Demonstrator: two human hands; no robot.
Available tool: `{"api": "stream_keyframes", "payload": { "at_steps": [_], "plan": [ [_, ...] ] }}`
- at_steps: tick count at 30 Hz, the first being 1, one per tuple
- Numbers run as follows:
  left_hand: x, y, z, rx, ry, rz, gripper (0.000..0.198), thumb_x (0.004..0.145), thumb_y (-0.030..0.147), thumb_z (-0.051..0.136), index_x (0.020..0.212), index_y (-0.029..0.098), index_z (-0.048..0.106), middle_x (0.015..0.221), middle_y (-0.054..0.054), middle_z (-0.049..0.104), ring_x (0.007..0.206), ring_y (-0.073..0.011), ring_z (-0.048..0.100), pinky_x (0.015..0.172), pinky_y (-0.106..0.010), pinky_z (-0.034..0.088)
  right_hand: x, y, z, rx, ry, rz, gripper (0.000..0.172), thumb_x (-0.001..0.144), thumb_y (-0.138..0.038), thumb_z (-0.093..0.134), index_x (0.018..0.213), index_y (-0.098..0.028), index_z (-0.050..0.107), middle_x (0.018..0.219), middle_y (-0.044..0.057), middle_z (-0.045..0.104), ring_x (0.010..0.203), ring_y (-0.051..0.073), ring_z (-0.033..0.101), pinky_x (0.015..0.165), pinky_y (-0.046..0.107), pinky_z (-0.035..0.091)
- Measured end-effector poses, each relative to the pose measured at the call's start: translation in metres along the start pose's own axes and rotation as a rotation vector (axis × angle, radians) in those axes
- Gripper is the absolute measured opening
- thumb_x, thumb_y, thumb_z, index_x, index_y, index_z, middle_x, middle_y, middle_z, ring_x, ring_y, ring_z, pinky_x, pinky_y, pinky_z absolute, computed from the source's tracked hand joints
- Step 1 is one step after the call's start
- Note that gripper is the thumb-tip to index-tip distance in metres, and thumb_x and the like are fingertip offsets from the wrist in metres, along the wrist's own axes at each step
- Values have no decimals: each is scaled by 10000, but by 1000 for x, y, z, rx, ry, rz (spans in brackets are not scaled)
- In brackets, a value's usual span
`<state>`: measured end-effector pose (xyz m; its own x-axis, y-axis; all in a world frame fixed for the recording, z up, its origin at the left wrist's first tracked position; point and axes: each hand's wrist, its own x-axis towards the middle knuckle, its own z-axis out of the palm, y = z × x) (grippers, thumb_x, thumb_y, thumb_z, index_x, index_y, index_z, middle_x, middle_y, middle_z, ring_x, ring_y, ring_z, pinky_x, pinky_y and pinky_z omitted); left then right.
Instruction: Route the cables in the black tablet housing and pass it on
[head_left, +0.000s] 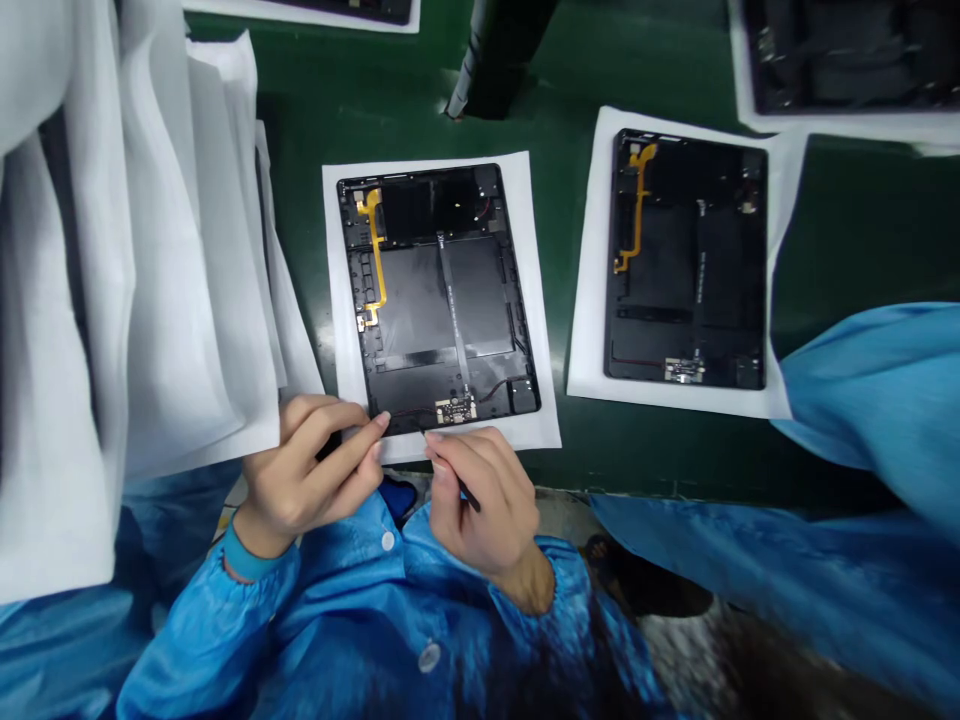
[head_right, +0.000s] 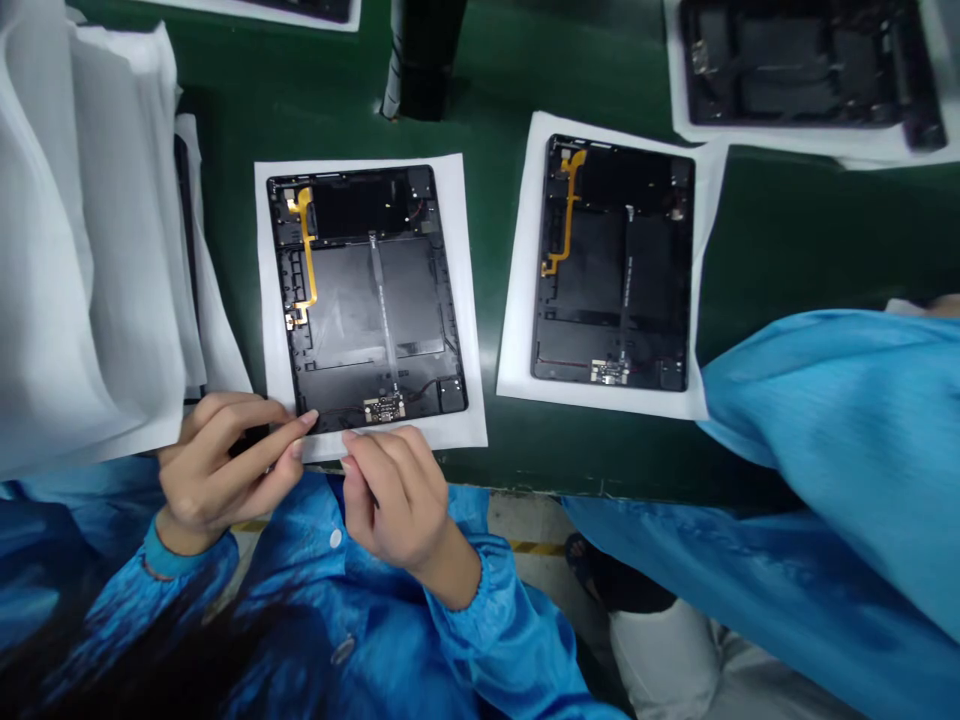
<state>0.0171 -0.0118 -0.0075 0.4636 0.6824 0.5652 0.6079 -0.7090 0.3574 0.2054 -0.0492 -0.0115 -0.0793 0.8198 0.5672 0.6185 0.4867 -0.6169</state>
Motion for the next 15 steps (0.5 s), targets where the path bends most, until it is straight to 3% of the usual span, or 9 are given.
{"api": "stream_keyframes", "payload": {
  "at_steps": [8,15],
  "plan": [
    [2,4,-2,49,-84,-45,390,813,115,738,1195,164,681,977,-85,637,887,-206,568,739,-348,541,6,-2,-6,104,-13,102,277,919,-31,524,1140,-148,642,862,81,735,778,186,672,669,344,575],
    [3,24,6,190,-141,-158,427,849,226,703,1273,209,659,888,-69,579,867,-232,542,704,-342,505,7,-6,-8,250,140,400,246,964,-101,514,1089,-211,696,783,14,723,701,153,674,643,303,573]
  ]
}}
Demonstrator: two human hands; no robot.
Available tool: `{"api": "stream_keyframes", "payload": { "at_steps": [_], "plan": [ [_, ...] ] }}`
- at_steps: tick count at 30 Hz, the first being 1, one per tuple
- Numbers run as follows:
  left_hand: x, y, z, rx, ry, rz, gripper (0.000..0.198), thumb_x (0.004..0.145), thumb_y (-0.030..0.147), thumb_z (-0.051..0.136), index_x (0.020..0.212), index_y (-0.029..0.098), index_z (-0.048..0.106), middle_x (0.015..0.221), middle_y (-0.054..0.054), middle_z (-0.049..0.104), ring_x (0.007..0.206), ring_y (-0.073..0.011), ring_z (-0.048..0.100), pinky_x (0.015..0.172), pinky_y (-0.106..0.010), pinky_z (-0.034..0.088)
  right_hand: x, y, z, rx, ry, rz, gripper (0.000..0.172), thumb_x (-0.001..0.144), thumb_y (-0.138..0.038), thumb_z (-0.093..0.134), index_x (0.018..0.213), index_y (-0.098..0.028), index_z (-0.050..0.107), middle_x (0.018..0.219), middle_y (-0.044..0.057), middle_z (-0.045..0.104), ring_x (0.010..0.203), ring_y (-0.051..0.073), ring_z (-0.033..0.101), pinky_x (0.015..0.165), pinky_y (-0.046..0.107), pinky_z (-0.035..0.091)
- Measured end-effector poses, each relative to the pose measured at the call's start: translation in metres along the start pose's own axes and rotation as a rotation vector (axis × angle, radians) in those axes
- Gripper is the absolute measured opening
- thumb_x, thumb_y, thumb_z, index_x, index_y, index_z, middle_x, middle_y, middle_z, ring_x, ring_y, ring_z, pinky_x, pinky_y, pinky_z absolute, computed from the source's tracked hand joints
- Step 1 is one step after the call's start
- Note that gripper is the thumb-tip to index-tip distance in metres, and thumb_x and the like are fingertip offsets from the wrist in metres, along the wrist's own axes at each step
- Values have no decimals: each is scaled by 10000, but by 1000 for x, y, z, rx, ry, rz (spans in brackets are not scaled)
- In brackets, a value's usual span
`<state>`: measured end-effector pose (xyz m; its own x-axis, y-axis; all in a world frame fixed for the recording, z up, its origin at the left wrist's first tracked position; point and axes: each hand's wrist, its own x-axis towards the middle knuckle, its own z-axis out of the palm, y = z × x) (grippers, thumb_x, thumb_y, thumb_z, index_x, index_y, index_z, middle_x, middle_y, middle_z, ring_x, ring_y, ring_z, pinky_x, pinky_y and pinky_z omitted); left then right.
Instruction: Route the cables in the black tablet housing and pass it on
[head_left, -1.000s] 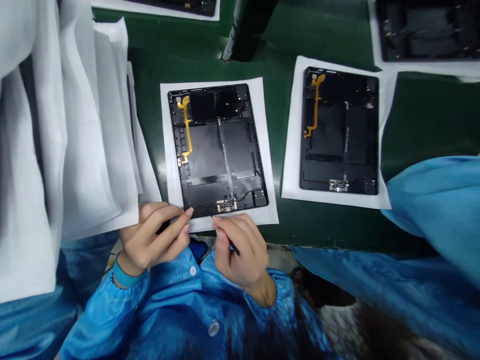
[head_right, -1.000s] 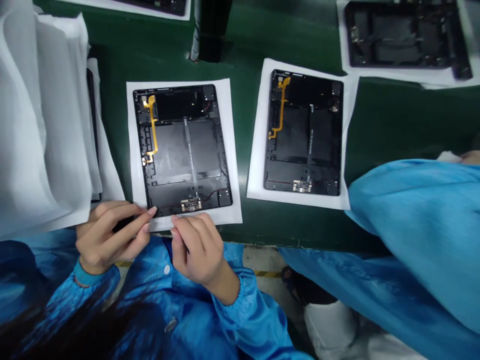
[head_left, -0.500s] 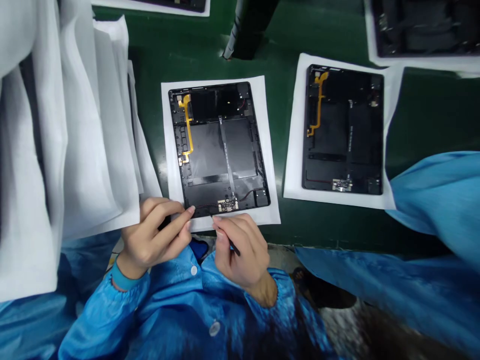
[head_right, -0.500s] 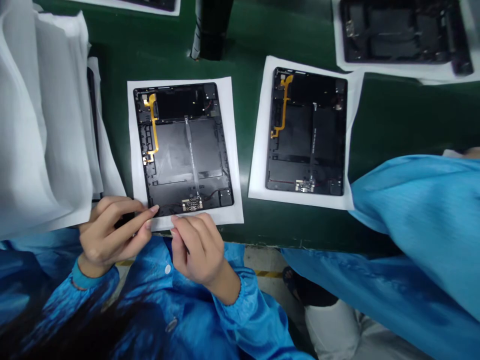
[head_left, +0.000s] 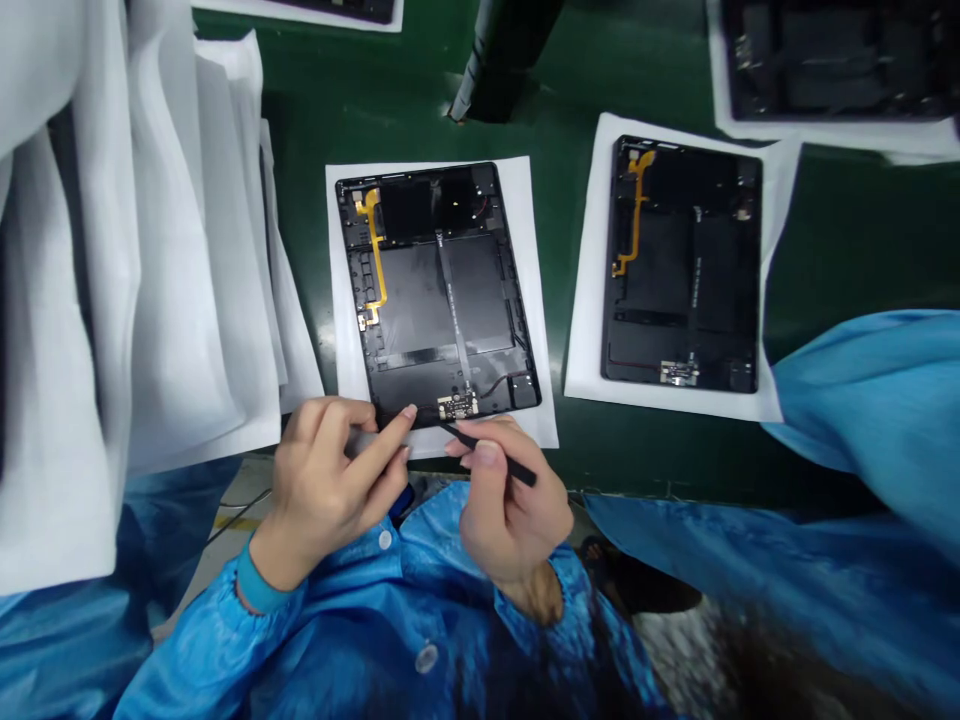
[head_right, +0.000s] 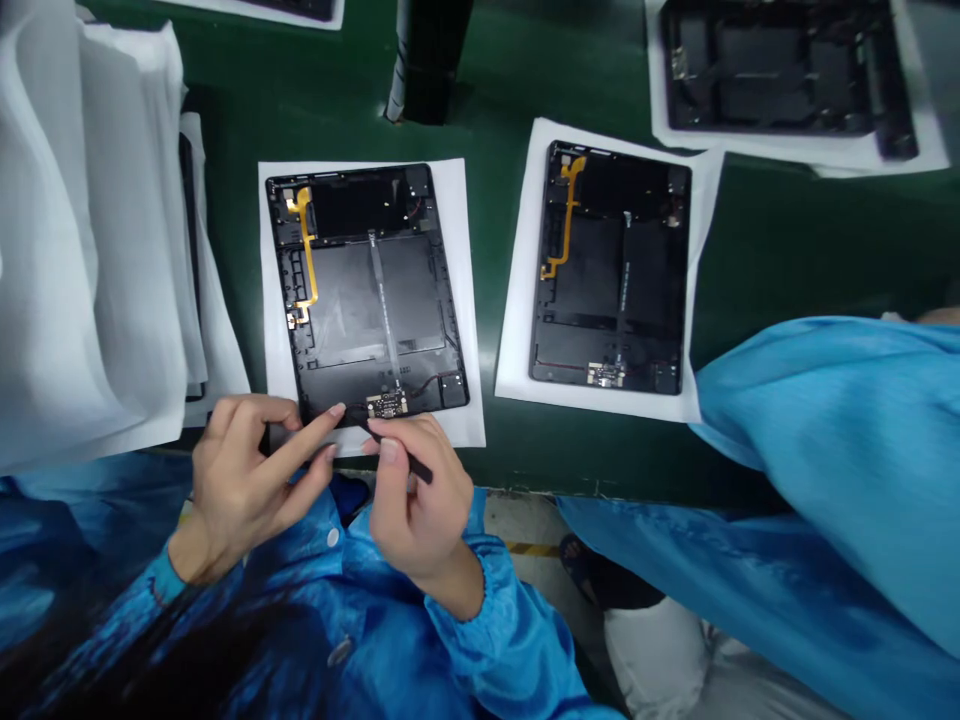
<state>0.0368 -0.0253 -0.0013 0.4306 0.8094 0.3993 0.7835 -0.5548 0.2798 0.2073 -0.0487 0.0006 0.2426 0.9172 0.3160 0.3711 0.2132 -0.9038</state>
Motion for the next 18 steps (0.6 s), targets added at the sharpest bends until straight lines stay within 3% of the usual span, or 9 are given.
{"api": "stream_keyframes", "payload": {
  "at_steps": [5,10,14,18],
  "plan": [
    [1,10,3,-13,9,-35,438,844,212,697,1279,212,644,917,-96,594,896,-255,544,741,-381,512,3,-2,-2,7,87,233,206,1016,-250,525,1009,-209,727,751,11,727,630,130,678,582,259,558],
    [3,15,7,24,8,-61,428,843,234,706,1268,234,652,918,-101,601,868,-267,542,699,-397,475,9,-2,-4,137,111,340,232,1019,-333,544,974,-193,723,744,11,714,629,119,668,575,241,539],
    [4,17,12,71,54,-76,377,839,261,719,1214,263,689,905,-87,567,835,-248,518,680,-375,427,10,-1,-5,153,94,360,242,1017,-350,550,968,-191,726,734,8,701,613,115,649,570,241,532],
    [2,17,16,95,113,-87,324,845,282,717,1169,287,717,907,-69,529,828,-223,515,672,-350,411,8,-4,-6,20,51,274,222,1022,-297,527,976,-201,721,735,5,706,613,123,663,563,244,540]
  ]
}}
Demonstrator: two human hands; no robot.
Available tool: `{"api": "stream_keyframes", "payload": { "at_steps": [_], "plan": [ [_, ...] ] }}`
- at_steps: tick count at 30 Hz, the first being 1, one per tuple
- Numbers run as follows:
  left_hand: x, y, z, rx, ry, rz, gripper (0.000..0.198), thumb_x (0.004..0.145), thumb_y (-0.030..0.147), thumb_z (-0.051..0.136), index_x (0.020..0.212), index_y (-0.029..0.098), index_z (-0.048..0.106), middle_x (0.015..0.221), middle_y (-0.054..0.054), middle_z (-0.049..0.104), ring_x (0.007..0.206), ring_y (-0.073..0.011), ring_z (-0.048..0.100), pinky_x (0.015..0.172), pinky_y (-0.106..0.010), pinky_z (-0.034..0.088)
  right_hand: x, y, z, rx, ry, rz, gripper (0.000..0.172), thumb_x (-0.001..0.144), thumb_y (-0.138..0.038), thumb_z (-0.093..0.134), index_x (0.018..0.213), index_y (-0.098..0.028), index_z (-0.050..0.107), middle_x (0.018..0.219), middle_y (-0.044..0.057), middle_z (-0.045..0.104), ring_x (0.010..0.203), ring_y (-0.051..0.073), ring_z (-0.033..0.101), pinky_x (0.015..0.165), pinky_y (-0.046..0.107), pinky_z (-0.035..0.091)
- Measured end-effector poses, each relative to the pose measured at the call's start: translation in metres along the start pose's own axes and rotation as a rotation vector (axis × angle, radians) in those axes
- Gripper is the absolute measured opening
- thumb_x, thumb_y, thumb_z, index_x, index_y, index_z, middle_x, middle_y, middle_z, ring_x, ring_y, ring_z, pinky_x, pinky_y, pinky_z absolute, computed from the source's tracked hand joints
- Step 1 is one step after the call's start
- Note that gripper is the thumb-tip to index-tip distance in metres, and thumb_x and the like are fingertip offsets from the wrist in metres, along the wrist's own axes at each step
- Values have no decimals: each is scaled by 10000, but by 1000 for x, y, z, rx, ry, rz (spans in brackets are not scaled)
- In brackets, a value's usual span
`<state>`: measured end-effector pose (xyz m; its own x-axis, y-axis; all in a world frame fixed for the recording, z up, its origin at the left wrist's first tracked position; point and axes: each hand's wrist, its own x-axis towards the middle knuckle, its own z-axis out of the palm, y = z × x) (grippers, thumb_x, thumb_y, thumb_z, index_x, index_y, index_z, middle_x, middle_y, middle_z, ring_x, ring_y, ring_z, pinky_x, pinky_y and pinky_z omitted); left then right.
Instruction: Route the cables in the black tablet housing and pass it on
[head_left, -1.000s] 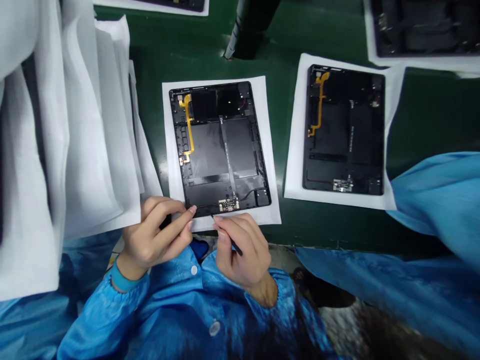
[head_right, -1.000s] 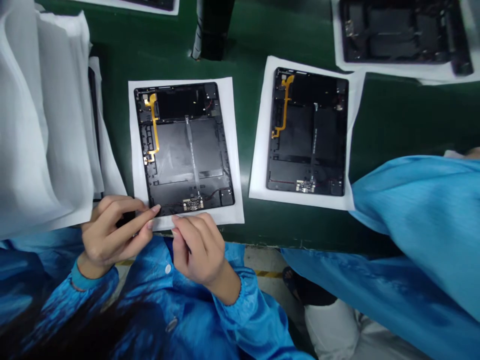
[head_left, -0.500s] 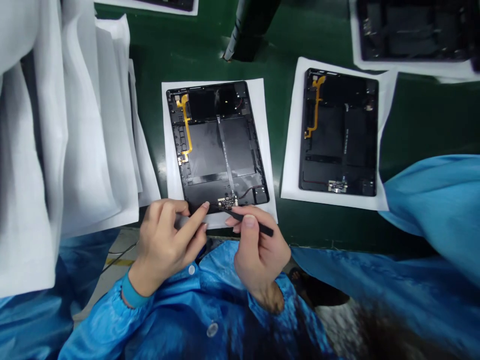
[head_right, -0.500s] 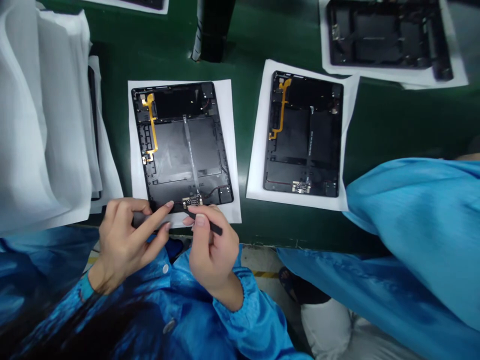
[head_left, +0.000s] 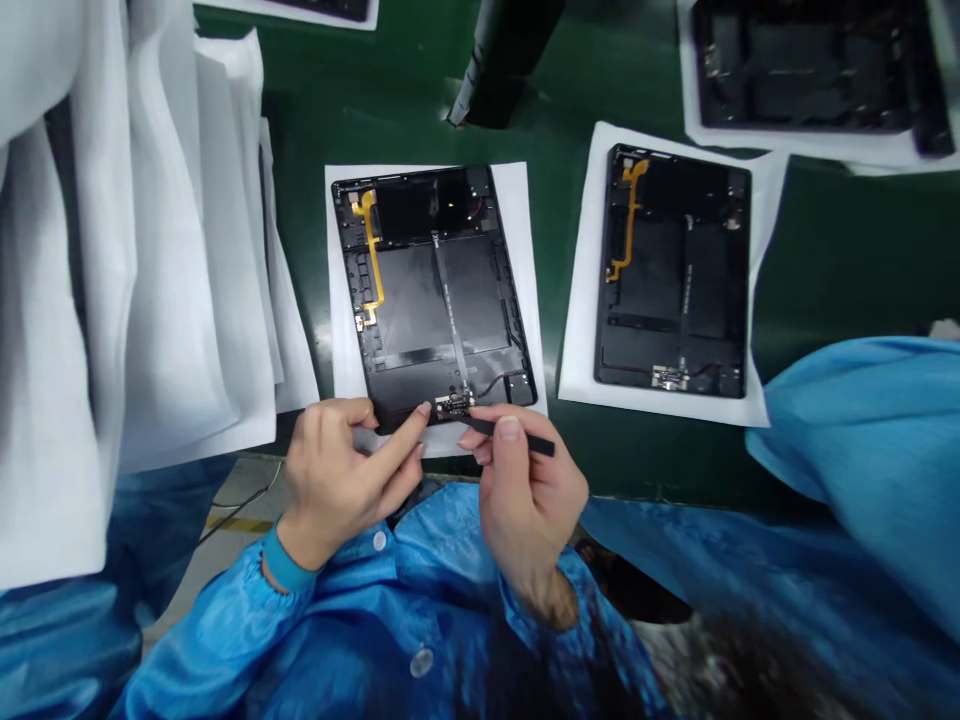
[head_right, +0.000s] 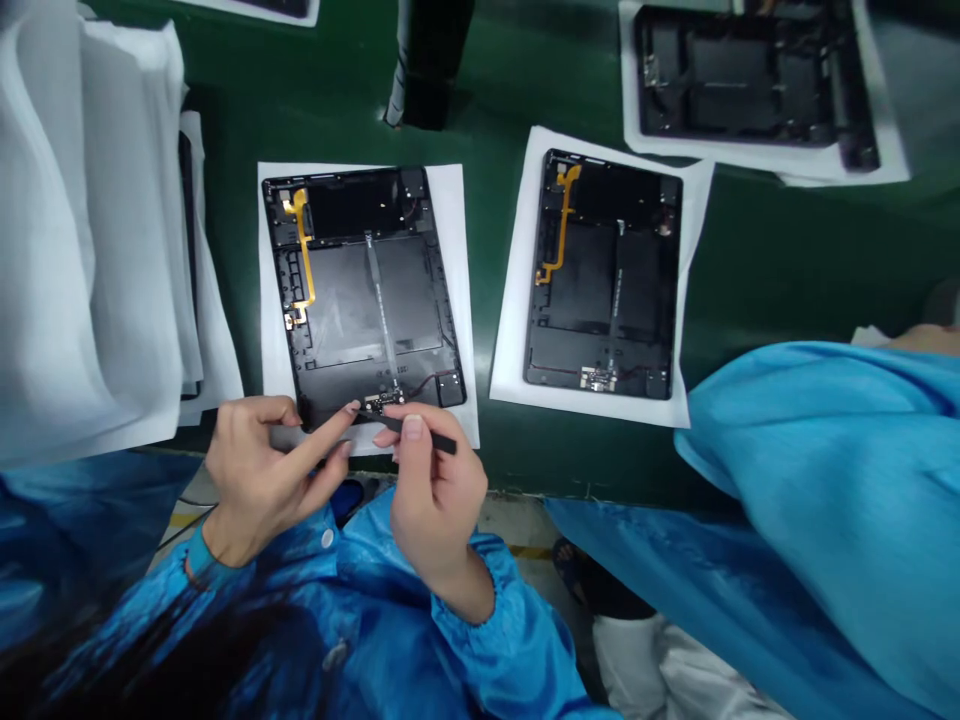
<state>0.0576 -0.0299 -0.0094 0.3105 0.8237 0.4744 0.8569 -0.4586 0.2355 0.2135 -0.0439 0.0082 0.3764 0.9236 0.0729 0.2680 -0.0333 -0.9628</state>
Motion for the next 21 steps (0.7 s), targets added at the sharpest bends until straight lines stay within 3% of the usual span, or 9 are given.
{"api": "stream_keyframes", "payload": {
  "at_steps": [5,8,15,21],
  "plan": [
    [-3,-3,2,26,41,19,307,852,304,718,1158,319,721,901,-45,537,843,-195,519,686,-315,409,4,-6,1,-107,-167,-187,144,979,-179,572,1005,-227,705,773,3,739,699,156,707,689,314,591],
    [-4,-4,4,21,59,14,291,847,317,724,1137,325,721,889,-35,540,833,-187,513,695,-314,390,12,-9,4,-138,-186,-262,125,960,-161,588,984,-227,691,839,21,753,774,174,696,711,344,572],
    [-7,-5,8,-12,68,0,228,870,334,674,1093,341,718,850,-27,557,816,-196,511,705,-338,360,22,-15,17,-357,-263,-348,151,985,-184,531,891,-221,643,766,-5,710,723,163,644,717,365,488],
    [-7,-6,8,-12,97,16,219,867,342,687,1080,308,723,808,-25,544,776,-190,482,684,-324,333,21,-12,23,-378,-304,-361,150,985,-158,530,892,-206,638,759,-19,714,691,145,615,716,361,435]
  ]
}}
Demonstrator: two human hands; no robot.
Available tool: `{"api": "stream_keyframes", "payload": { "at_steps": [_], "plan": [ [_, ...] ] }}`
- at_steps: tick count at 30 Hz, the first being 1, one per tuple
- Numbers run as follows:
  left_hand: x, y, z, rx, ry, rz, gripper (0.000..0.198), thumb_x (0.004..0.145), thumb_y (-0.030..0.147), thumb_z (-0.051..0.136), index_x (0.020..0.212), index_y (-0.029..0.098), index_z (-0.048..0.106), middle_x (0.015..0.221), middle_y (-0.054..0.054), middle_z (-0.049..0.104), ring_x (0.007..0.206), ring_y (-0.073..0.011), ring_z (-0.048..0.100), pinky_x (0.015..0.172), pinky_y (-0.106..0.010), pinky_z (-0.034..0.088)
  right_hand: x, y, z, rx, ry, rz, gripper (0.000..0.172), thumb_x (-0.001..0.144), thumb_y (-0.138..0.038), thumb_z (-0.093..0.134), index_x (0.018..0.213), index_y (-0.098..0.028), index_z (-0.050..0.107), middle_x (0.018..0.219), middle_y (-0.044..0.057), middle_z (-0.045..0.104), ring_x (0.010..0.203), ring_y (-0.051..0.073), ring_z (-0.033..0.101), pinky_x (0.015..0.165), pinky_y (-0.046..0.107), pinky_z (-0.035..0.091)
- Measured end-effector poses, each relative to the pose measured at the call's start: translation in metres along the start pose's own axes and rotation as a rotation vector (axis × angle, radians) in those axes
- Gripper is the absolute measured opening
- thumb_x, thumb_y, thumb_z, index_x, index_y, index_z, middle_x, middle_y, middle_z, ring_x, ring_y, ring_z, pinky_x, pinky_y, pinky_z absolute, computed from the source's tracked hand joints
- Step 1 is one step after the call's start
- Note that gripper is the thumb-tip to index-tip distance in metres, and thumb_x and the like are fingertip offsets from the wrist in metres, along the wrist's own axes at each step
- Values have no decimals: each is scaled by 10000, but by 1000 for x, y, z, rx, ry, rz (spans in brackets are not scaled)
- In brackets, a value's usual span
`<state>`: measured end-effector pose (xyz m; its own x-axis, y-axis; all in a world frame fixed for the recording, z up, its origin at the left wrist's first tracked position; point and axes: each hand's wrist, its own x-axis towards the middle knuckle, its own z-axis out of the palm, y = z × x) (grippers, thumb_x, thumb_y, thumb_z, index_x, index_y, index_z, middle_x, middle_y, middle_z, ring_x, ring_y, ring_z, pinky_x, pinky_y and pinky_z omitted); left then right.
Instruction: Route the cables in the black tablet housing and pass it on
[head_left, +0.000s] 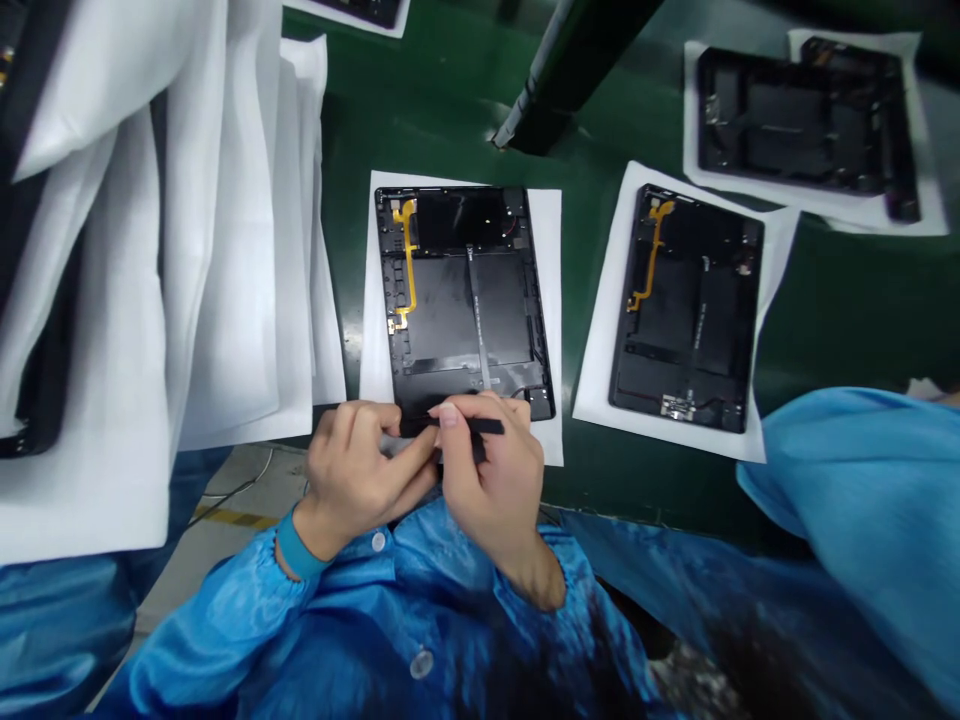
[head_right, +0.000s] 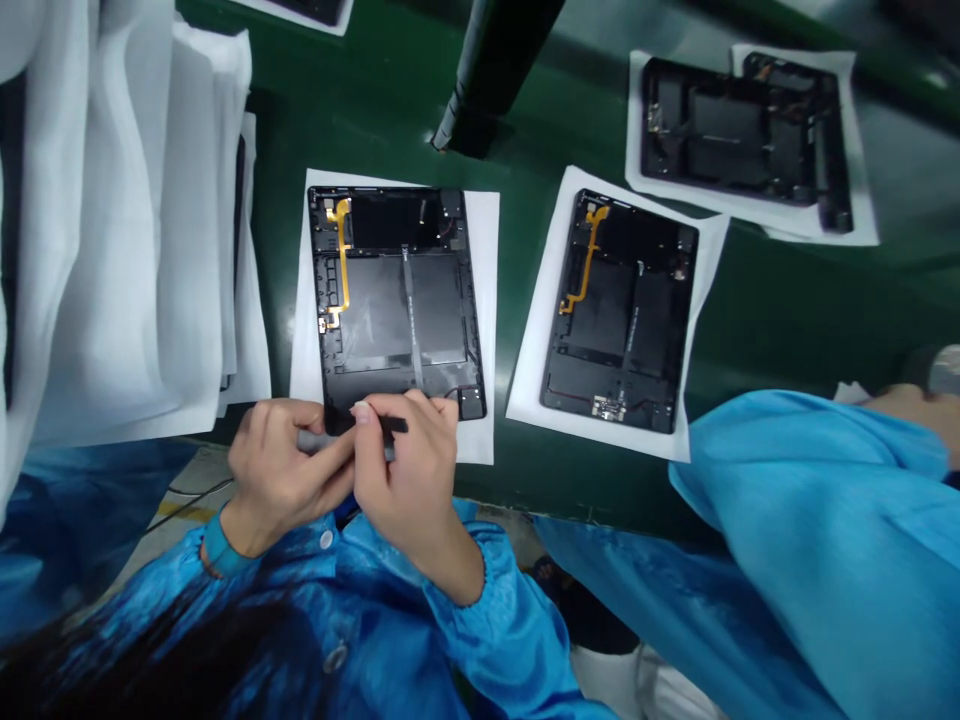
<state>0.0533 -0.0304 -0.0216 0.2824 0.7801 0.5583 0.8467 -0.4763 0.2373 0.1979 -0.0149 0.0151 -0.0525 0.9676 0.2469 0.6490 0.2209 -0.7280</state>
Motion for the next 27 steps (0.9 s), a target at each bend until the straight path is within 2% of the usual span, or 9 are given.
{"api": "stream_keyframes", "payload": {
  "at_steps": [5,13,19,27],
  "plan": [
    [2,0,-1,1,-4,0,217,863,343,686,1072,299,722,772,-14,540,739,-176,491,669,-325,332,0,0,0,-12,-5,13,147,985,-165,537,899,-212,647,756,-22,722,691,148,629,721,359,436],
    [5,0,-2,11,4,19,189,879,327,677,1061,296,718,756,-14,549,721,-174,488,645,-325,343,0,3,4,-66,-1,-76,131,985,-141,527,903,-205,606,796,-12,717,705,145,625,721,360,398],
    [5,1,-3,1,-6,15,207,876,305,672,1080,298,706,759,-6,537,733,-170,486,651,-326,344,-1,6,1,-60,-9,-87,126,988,-118,509,929,-210,571,816,-6,694,734,152,615,734,357,408],
    [5,-1,-3,-25,-12,23,202,853,251,698,1049,282,735,761,-14,543,733,-176,487,640,-336,352,-3,10,1,-159,27,-125,136,975,-102,497,905,-212,538,773,-5,656,703,168,557,737,379,372]
  ]
}}
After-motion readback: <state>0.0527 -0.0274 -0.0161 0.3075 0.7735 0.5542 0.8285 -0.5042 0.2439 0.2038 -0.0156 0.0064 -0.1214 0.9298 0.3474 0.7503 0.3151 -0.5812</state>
